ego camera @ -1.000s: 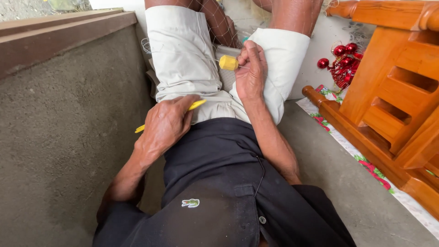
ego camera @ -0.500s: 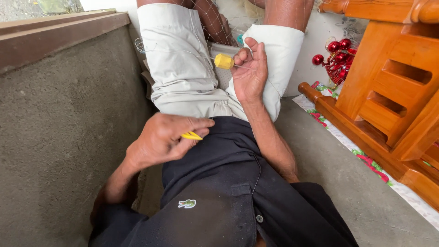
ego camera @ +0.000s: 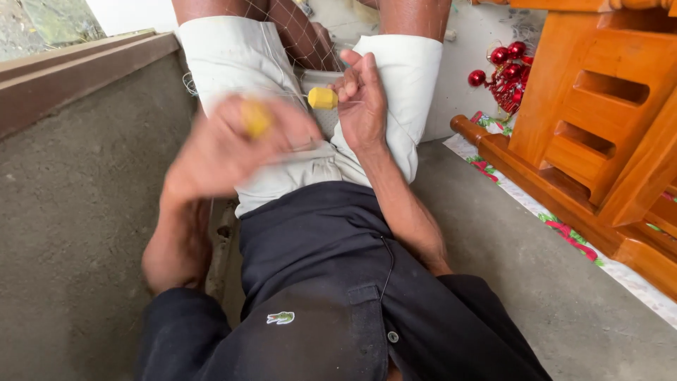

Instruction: The person repairs a damaged fishing net by weaving new thread into the mesh using a netting needle.

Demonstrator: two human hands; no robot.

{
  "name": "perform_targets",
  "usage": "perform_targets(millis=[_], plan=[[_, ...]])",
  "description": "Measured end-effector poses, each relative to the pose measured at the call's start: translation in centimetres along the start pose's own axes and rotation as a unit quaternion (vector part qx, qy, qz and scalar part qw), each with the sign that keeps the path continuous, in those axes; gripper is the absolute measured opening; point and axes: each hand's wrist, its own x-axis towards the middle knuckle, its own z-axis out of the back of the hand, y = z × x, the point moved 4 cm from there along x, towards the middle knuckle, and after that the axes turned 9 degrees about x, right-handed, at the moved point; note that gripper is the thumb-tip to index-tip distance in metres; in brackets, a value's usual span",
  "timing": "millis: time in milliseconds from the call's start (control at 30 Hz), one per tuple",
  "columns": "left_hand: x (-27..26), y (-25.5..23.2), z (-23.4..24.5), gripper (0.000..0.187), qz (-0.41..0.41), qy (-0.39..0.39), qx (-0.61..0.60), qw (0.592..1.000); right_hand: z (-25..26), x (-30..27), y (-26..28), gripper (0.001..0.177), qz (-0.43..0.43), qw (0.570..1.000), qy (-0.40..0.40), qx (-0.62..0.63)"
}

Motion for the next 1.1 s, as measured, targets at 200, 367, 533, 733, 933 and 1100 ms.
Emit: perform_targets(millis=[200,367,533,733,933,1100], plan=[[-6.3,0.6,-8.5,0.004,-0.158,0.243,0.307,0.906,0.3,0.7,-0.7,0.033,-0.018,0.999,-0.035,-0.031],[-7.2,2.0,-9.8,0.013,-0.24,0.21,0.405,0.857,-0.4,0.7,-0.1,0.017,-0.007,1.0,0.011,-0.026],[-7.4,0.3,-8.3,0.023,-0.26,0.184,0.307,0.897,0.0,0.8,-0.4,0.011,-0.002,0.999,0.022,-0.037],[-7.0,0.2,-9.0,0.011,-0.235,0.189,0.348,0.887,-0.3,0.4,-0.4,0.017,0.026,0.997,-0.005,-0.078],[-4.8,-1.6,-13.0,0.008,-0.275,0.112,0.52,0.801,1.2,-1.0,-0.9,0.04,0.033,0.996,0.04,-0.07],[-3.4,2.3,-19.0,0.009,-0.314,0.164,0.482,0.801,0.6,-2.2,-1.3,0.068,0.087,0.988,0.073,-0.104]])
